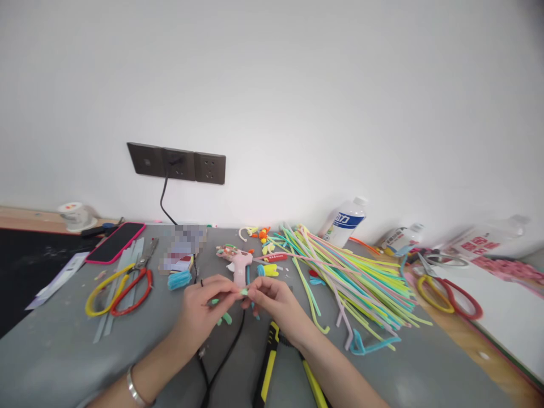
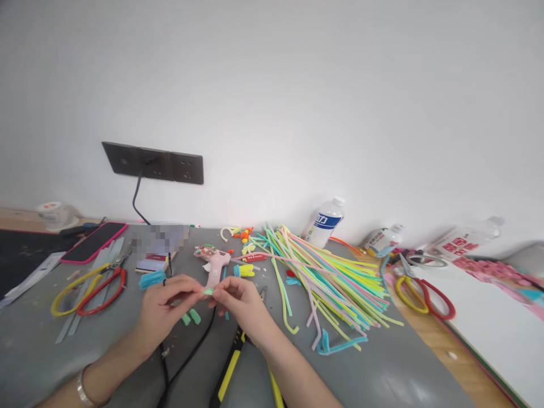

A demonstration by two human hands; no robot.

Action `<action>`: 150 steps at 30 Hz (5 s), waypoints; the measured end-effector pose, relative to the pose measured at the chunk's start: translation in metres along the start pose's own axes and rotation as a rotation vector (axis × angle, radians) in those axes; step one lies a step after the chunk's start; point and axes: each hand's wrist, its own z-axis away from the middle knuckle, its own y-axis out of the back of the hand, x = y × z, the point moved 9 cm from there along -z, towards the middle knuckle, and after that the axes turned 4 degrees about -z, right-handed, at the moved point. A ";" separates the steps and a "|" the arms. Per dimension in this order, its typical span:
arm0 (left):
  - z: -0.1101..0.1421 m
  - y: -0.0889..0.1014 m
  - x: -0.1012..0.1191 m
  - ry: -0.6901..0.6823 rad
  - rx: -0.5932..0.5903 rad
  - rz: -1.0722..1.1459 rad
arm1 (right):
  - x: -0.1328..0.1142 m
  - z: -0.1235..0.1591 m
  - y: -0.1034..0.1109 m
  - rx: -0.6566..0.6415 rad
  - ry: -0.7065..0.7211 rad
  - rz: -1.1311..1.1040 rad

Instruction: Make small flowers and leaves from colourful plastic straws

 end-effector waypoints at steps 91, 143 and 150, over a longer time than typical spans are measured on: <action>0.015 -0.050 -0.013 0.264 -0.582 0.211 | 0.009 -0.002 -0.001 -0.012 -0.031 -0.185; 0.013 -0.041 -0.008 0.169 -0.428 -0.019 | -0.063 0.036 -0.006 0.242 0.758 0.622; 0.012 -0.041 -0.008 0.149 -0.421 -0.002 | -0.055 0.030 -0.007 0.194 0.709 0.601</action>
